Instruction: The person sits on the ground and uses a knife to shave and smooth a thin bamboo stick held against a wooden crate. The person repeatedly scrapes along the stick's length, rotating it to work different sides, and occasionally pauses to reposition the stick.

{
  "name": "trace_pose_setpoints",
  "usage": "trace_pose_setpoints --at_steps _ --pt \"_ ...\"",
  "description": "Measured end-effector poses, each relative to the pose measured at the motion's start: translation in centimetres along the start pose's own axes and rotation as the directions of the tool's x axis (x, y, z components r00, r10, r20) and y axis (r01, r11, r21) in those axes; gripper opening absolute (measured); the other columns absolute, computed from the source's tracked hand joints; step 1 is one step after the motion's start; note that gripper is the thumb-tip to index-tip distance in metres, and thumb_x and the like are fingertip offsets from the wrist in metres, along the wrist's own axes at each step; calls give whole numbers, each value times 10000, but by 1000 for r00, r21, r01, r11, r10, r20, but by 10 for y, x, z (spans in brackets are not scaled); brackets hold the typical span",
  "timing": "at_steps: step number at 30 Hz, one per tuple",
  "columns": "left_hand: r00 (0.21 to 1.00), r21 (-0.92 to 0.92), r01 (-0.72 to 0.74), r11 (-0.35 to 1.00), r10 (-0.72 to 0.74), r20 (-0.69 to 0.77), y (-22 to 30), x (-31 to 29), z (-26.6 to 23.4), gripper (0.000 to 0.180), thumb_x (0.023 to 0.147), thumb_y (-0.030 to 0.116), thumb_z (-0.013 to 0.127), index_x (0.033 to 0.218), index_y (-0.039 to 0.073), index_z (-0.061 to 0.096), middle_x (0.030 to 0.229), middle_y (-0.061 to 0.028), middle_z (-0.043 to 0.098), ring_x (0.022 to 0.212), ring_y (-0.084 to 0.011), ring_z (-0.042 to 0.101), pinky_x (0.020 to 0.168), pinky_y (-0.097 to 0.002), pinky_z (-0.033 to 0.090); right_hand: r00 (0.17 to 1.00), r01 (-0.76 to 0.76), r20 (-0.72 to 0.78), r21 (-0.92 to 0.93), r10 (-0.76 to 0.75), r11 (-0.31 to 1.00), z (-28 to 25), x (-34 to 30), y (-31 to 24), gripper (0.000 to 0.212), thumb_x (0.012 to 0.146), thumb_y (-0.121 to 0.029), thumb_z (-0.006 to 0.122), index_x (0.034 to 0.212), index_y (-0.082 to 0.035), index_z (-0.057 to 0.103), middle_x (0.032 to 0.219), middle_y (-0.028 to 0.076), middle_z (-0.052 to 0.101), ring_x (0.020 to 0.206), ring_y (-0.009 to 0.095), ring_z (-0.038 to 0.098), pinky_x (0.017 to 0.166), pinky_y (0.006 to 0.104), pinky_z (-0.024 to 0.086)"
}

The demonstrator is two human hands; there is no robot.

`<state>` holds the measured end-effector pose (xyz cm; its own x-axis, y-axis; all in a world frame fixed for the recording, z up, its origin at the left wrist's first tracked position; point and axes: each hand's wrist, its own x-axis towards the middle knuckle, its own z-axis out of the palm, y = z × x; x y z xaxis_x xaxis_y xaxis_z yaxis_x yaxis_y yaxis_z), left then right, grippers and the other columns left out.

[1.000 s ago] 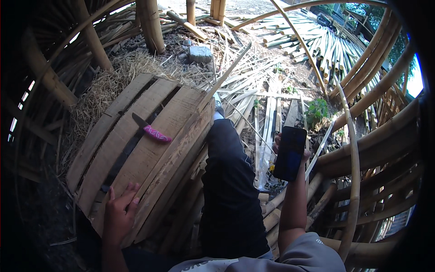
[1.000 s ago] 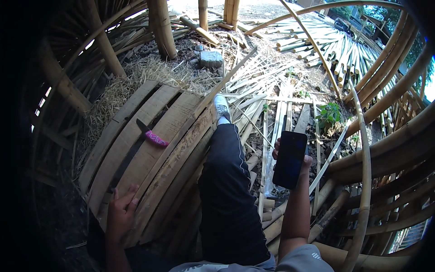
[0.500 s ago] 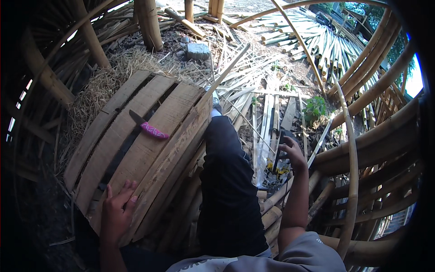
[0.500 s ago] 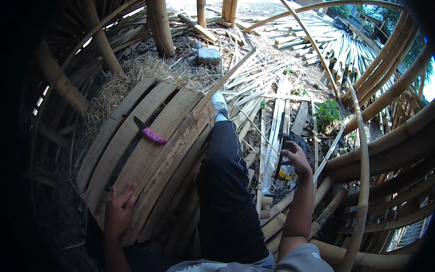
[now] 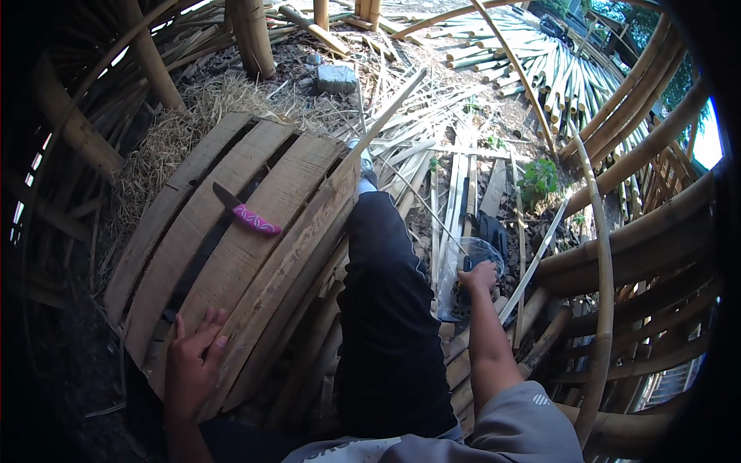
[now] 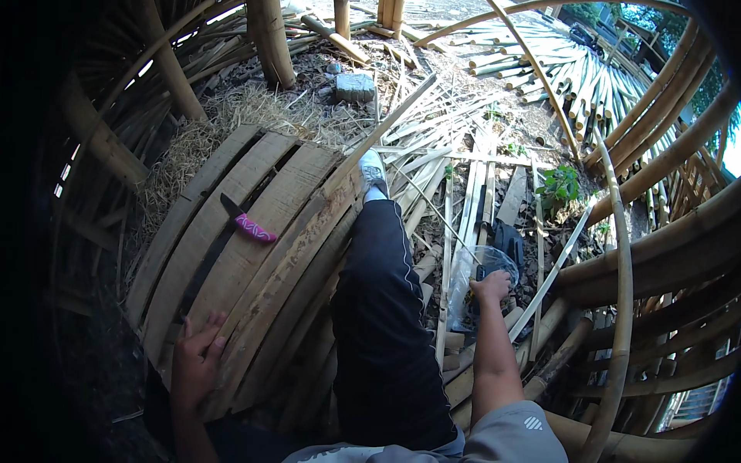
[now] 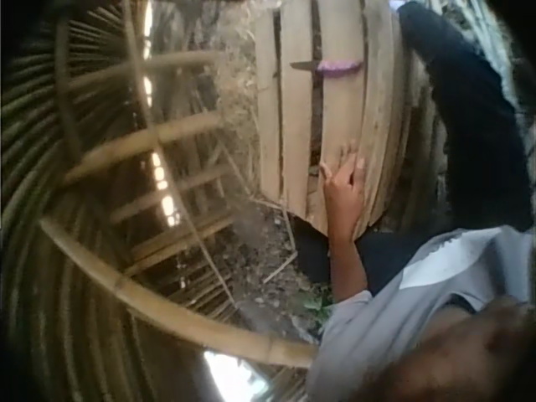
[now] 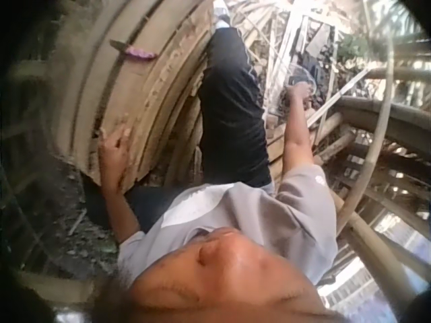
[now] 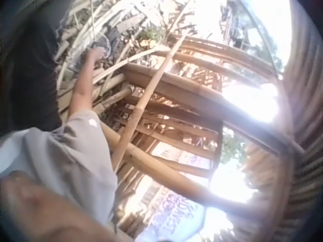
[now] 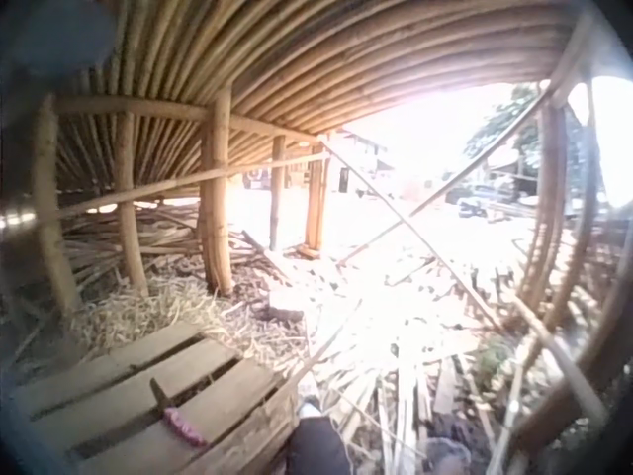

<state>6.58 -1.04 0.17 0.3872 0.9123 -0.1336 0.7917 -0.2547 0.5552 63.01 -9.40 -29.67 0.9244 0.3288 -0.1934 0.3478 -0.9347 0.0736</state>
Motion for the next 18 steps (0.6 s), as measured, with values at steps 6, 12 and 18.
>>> trace_pose_setpoints --at_steps 6,12,18 --pt "1000 -14 11 1000 -11 7 3 2 -1 346 990 145 583 1289 -12 659 1315 -175 665 1364 -329 530 1245 -578 136 988 28 -157 68 -17 997 21 -11 -9 814 761 -520 820 1381 -79 529 1422 215 418 1243 392 531 937 521 564" --pt "1000 -11 27 1000 -27 15 2 1 -2 349 990 146 582 1294 -8 658 1320 -177 661 1367 -331 527 1246 -577 134 998 -58 45 213 50 975 3 -29 -34 737 772 -645 749 1246 -84 689 1504 204 347 1373 455 361 1095 708 329" --pt "1000 -14 13 1000 -13 14 4 1 -2 352 988 136 582 1308 8 655 1324 -174 658 1370 -330 522 1246 -576 131 970 -202 164 135 179 970 2 -25 -57 818 735 -644 794 1316 -85 657 1642 183 154 1488 485 193 1136 746 230"
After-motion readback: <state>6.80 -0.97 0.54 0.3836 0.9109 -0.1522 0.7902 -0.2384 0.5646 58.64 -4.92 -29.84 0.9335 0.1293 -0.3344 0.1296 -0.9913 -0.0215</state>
